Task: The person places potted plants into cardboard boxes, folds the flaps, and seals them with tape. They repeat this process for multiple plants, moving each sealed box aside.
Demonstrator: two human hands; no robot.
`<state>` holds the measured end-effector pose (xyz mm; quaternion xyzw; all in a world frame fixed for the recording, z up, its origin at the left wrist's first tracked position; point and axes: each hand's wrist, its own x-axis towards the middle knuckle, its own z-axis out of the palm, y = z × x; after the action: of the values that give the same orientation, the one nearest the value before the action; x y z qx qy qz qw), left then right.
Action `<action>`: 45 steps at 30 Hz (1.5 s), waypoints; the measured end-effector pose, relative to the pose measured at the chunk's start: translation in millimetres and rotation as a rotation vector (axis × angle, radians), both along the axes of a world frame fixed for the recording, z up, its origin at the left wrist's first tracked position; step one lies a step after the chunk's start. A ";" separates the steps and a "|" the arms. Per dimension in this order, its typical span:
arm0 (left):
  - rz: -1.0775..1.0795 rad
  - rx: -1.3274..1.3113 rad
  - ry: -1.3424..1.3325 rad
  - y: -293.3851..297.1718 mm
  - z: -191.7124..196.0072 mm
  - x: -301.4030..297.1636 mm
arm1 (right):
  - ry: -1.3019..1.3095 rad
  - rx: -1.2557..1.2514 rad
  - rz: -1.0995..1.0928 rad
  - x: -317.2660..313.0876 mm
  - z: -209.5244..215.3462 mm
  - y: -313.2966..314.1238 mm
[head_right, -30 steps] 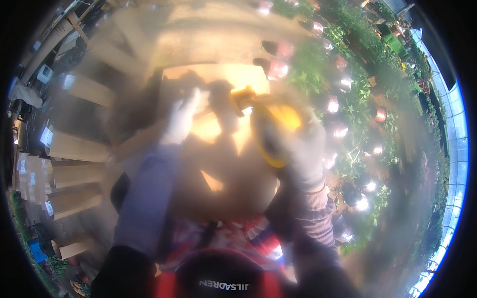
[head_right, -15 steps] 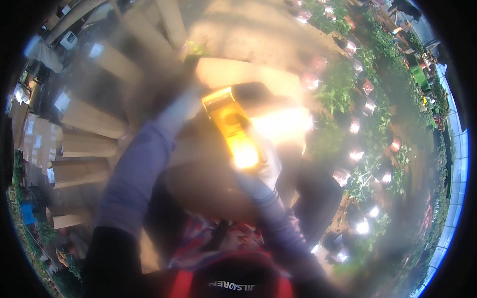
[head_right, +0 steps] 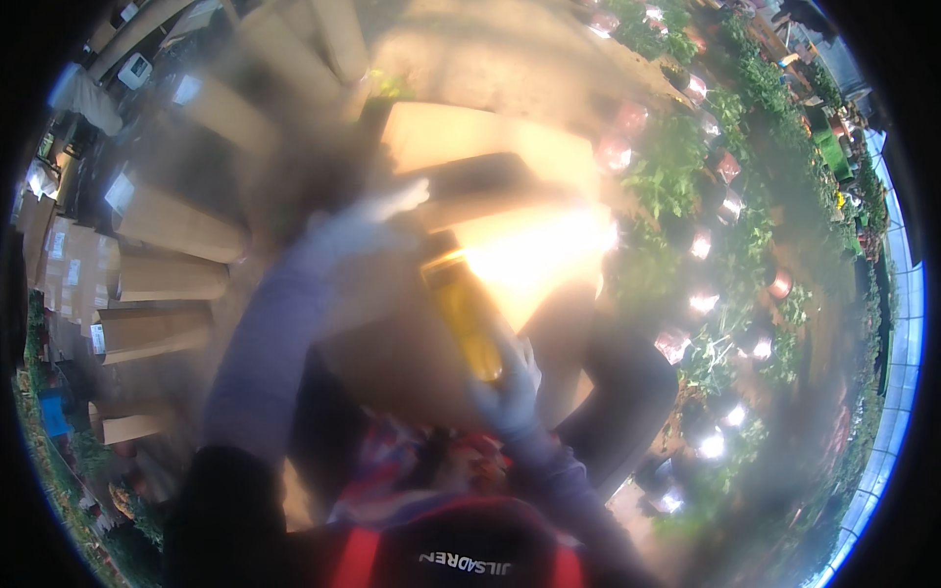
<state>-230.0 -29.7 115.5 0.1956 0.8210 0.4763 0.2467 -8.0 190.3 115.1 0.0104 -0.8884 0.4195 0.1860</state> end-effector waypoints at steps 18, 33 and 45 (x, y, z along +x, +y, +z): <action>0.038 -0.760 0.433 13.8 -22.3 2.7 | -0.773 0.375 0.193 -168.9 57.9 -62.9; -0.010 -0.973 0.551 98.3 -18.3 6.7 | -1.094 0.555 -0.118 -28.9 -25.0 28.2; 0.052 -0.904 0.942 105.4 -59.8 23.7 | -0.724 0.456 -0.039 -348.1 -54.8 136.2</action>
<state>-206.2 75.7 55.7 0.2406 0.9650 -0.0468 -0.0929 -356.1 326.4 60.3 -0.1133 -0.9664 0.1853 -0.1372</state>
